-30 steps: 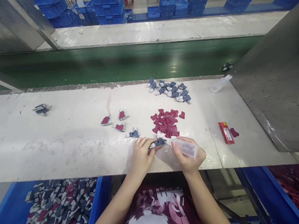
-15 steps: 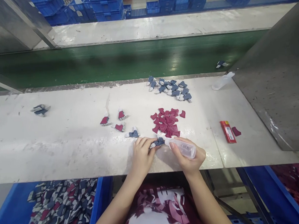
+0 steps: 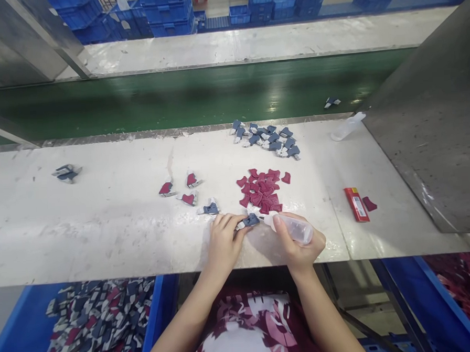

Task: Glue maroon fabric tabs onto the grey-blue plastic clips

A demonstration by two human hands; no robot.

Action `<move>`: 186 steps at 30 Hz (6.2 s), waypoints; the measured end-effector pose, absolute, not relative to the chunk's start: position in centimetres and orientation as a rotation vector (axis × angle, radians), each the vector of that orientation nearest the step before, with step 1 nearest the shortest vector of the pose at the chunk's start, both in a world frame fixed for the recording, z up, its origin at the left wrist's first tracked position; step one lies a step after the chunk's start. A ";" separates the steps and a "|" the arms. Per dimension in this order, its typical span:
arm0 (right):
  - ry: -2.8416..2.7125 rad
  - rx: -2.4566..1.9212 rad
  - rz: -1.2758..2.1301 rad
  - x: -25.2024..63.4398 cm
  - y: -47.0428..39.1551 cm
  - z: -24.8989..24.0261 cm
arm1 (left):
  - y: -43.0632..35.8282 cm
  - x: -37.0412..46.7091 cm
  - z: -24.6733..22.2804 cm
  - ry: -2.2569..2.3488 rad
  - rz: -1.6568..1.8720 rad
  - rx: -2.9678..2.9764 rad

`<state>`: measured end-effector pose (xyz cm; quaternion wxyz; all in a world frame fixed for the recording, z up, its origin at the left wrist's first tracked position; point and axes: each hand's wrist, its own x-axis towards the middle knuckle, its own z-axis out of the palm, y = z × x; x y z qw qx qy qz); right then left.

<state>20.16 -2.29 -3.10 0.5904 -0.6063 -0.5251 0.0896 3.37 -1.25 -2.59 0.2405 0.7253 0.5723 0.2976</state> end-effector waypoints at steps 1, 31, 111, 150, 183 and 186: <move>-1.213 -1.416 0.218 20.2 -2.4 -3.2 | -1.3 3.4 -2.6 1.569 0.810 1.990; -1.223 -1.345 0.411 18.5 -2.5 -2.6 | -1.3 3.5 -2.4 1.571 0.807 1.969; -1.553 -1.654 0.137 24.9 5.4 -4.3 | 29.8 8.0 3.0 1.489 0.695 2.334; -0.893 -1.316 1.001 18.8 -3.3 0.9 | -2.0 3.7 1.2 1.374 1.054 1.608; -1.060 -1.128 0.659 19.1 -3.2 2.3 | -2.6 7.1 4.8 1.256 1.296 0.896; -1.211 -1.147 0.856 19.7 -3.1 2.9 | -2.8 7.1 4.9 1.258 1.319 0.994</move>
